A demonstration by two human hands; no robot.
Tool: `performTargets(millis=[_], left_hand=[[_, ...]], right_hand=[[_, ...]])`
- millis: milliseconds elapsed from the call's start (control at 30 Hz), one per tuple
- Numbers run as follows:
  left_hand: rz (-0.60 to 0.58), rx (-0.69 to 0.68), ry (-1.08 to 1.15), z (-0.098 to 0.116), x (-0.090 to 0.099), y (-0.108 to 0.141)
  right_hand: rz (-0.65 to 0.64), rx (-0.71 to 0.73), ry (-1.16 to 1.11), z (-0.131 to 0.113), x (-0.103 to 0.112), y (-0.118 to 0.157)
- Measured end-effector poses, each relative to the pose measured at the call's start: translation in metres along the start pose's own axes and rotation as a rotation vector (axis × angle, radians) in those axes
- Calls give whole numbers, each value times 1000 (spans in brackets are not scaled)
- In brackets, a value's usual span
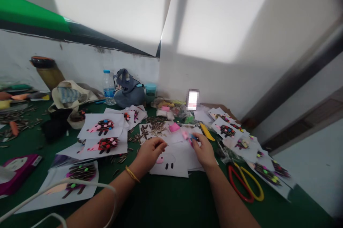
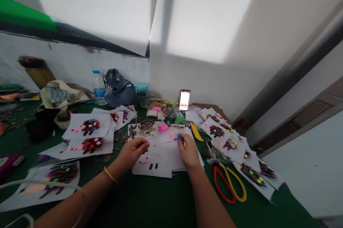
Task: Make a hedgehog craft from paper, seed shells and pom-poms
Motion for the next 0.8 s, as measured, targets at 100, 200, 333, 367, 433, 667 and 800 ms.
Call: performTargets(millis=[100, 200, 333, 367, 433, 667, 800], left_hand=[[7, 28, 137, -5, -3, 1], [41, 24, 226, -10, -4, 2], [74, 47, 232, -14, -2, 2], [76, 44, 223, -14, -2, 2], [87, 31, 217, -13, -1, 3], [159, -1, 264, -14, 0, 4], [170, -30, 242, -10, 2, 5]], right_hand=[[26, -18, 132, 10, 6, -6], [-19, -63, 271, 25, 8, -11], [-44, -40, 397, 22, 3, -11], [-33, -26, 421, 16, 2, -12], [-22, -4, 460, 2, -4, -14], [-34, 51, 501, -25, -27, -34], [-59, 136, 370, -41, -22, -30]])
Point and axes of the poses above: each hand's wrist, its own y-axis away from the middle knuckle, its own x-axis out of the back of the hand, z = x × y, the point moved 5 cm from there along -y, towards the middle knuckle, and after that the axes turned 3 degrees about -z, right-handed, at the moved point
